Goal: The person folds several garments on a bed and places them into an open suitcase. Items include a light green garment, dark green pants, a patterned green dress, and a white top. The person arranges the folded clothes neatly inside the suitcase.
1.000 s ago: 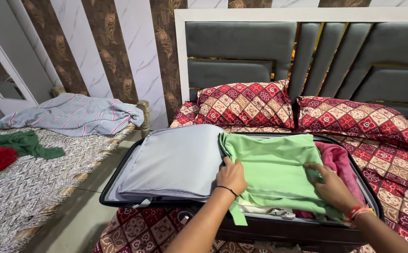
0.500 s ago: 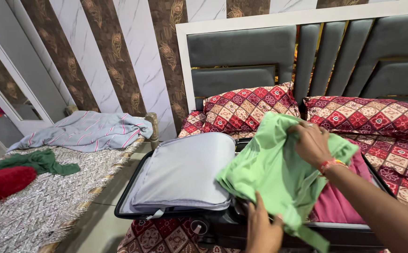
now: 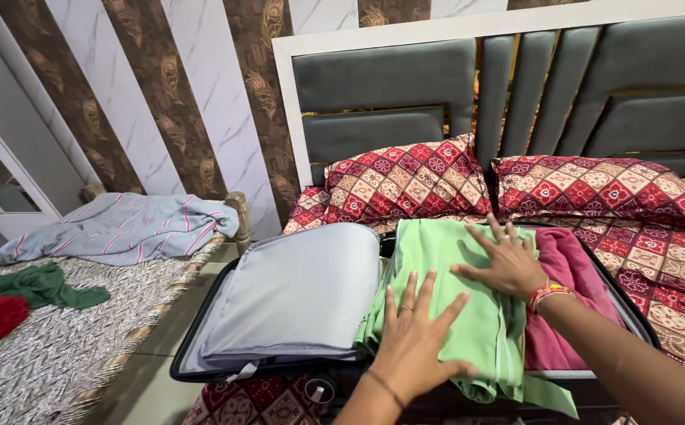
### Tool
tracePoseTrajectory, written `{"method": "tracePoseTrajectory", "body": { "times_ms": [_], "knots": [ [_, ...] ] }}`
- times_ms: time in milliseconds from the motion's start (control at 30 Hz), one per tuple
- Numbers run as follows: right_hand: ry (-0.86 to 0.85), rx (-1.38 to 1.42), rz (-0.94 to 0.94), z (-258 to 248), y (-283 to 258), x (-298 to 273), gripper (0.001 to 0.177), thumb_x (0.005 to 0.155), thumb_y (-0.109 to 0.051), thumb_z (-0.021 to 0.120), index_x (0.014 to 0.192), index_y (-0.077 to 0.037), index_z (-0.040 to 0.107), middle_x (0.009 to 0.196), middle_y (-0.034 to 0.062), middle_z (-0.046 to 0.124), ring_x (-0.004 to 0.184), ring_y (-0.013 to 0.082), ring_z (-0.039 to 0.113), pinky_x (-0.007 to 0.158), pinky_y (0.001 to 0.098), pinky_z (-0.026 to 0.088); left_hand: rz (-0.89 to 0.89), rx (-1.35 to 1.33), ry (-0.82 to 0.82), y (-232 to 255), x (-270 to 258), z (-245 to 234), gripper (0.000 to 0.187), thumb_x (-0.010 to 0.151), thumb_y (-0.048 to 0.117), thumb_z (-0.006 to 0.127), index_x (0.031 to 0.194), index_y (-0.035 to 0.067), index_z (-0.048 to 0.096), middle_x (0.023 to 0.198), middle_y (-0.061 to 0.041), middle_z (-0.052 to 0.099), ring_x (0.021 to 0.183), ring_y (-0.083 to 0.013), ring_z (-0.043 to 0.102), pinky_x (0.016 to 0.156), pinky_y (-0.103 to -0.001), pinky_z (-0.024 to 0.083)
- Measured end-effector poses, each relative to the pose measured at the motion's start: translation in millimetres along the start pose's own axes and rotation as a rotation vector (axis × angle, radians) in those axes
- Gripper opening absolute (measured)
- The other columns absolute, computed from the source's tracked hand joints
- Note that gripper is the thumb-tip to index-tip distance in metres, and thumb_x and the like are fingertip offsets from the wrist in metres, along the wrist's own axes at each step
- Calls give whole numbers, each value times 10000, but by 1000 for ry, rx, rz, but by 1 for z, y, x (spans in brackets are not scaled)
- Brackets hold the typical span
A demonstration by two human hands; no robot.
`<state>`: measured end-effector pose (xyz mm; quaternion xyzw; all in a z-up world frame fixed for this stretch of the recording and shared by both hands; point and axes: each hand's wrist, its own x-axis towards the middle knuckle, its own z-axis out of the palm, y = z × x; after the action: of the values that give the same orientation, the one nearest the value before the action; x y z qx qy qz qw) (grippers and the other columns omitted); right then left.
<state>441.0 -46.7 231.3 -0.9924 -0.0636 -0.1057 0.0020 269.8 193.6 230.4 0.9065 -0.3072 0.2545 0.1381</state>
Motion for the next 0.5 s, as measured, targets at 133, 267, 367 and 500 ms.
{"method": "tracePoseTrajectory", "body": {
  "times_ms": [133, 267, 367, 500],
  "knots": [
    [-89, 78, -154, 33, -3, 7, 979, 771, -842, 527, 1593, -368, 284, 1687, 145, 150, 1530, 417, 201, 1215, 529, 261, -144, -176, -321, -13, 9, 41, 1164, 657, 948, 474, 1629, 322, 339, 1694, -321, -29, 1559, -517, -117, 1094, -808, -128],
    [-106, 225, -345, 76, -2, 25, 934, 842, -781, 503, 1595, -271, 291, 1634, 190, 273, 1498, 389, 301, 1206, 481, 286, -367, -225, -544, -13, 9, 77, 1248, 603, 1012, 328, 1631, 307, 279, 1699, -308, -88, 1575, -506, -155, 1128, -819, -162],
    [-209, 255, -425, 94, -5, 44, 932, 858, -762, 484, 1608, -262, 248, 1635, 196, 272, 1454, 376, 379, 1187, 450, 320, -486, -232, -716, -18, 20, 95, 1329, 554, 1019, 346, 1652, 292, 168, 1694, -284, -129, 1557, -506, -161, 1105, -865, -141],
    [-274, 190, -432, 107, -12, 61, 927, 856, -770, 470, 1607, -281, 234, 1630, 166, 306, 1425, 358, 445, 1179, 426, 348, -602, -178, -922, -28, 45, 122, 1441, 491, 1009, 463, 1650, 323, -49, 1694, -211, -253, 1554, -472, -218, 1091, -911, -49]
  ]
}}
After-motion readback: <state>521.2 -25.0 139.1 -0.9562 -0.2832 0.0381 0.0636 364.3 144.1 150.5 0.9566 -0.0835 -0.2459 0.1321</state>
